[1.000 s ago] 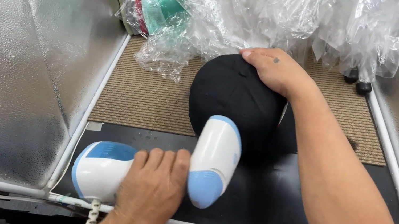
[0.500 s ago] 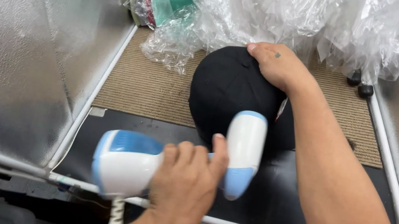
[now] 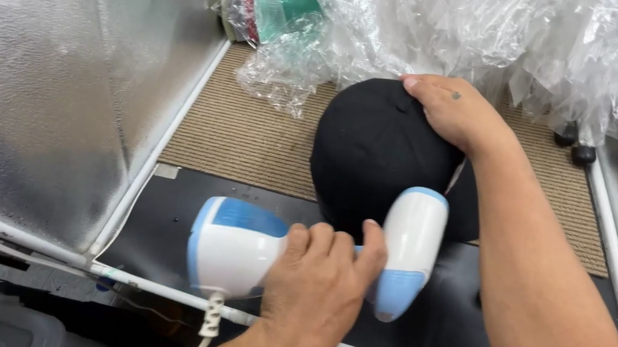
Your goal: Brushing and steaming a black baseball cap to clean it and restore its shape.
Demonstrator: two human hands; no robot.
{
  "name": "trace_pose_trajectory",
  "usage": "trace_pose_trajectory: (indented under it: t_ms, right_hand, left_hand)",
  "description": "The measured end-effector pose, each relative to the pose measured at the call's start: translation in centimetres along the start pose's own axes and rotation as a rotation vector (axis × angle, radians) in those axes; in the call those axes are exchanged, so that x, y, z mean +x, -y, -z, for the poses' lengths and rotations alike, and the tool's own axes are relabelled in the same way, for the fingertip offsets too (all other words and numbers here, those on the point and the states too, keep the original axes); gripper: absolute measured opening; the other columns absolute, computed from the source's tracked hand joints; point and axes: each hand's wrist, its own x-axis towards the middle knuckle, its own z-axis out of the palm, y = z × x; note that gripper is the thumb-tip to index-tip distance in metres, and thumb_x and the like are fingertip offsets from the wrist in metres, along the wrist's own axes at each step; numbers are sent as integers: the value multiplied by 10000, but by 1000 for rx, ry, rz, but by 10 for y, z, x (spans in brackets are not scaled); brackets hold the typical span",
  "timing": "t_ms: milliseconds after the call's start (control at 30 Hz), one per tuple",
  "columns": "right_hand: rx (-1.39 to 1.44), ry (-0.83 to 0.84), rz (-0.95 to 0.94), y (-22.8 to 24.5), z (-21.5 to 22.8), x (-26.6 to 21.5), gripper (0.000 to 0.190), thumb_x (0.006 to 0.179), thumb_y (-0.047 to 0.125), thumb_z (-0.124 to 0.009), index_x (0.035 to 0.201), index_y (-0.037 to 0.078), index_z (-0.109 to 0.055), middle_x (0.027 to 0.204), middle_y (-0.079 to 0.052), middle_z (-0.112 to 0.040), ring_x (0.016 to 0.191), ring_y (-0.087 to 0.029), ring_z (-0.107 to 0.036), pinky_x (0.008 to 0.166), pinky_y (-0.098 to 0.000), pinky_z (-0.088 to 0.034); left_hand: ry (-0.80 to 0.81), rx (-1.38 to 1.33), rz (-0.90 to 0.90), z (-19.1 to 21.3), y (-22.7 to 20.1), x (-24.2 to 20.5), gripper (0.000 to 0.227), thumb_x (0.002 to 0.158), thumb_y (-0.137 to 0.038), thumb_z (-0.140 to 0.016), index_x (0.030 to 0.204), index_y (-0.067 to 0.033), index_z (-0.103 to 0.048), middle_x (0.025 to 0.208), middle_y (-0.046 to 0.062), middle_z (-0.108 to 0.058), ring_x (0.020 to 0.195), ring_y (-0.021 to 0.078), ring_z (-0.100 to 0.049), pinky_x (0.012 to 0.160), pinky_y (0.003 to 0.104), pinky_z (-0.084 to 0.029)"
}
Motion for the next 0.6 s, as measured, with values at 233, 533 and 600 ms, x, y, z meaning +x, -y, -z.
trace_pose_trajectory:
  t_ms: [233,533,600]
  right_hand:
    - [30,21,-50,7,1,-8,497,982,394,-465,1408,205,-637,1519,-1,-577,1392,-200,-532,1137,-318,-409]
    - [-59,-123,97,-24,-7,20,434,992,508,-530,1306,283,-729,1259,-153,-713,1191,-405,-643,945,-501,-533]
    - [-56,-125,91,-29,-8,24,434,983,514,-541,1308,298,-732,1226,-130,-731,1151,-383,-669,918,-477,-543]
  left_hand:
    - [51,0,-49,-21,59,-30,355,900,-232,-533,1232,-147,-628,743,59,-592,718,308,-543,756,486,-443]
    - [-71,-118,-96,-101,169,-45,510,794,-130,-645,1302,-143,-610,773,40,-606,812,241,-604,914,422,-454]
    - [-71,-213,-113,-104,170,-42,494,797,-111,-645,1289,-125,-604,758,45,-611,799,245,-626,912,425,-495]
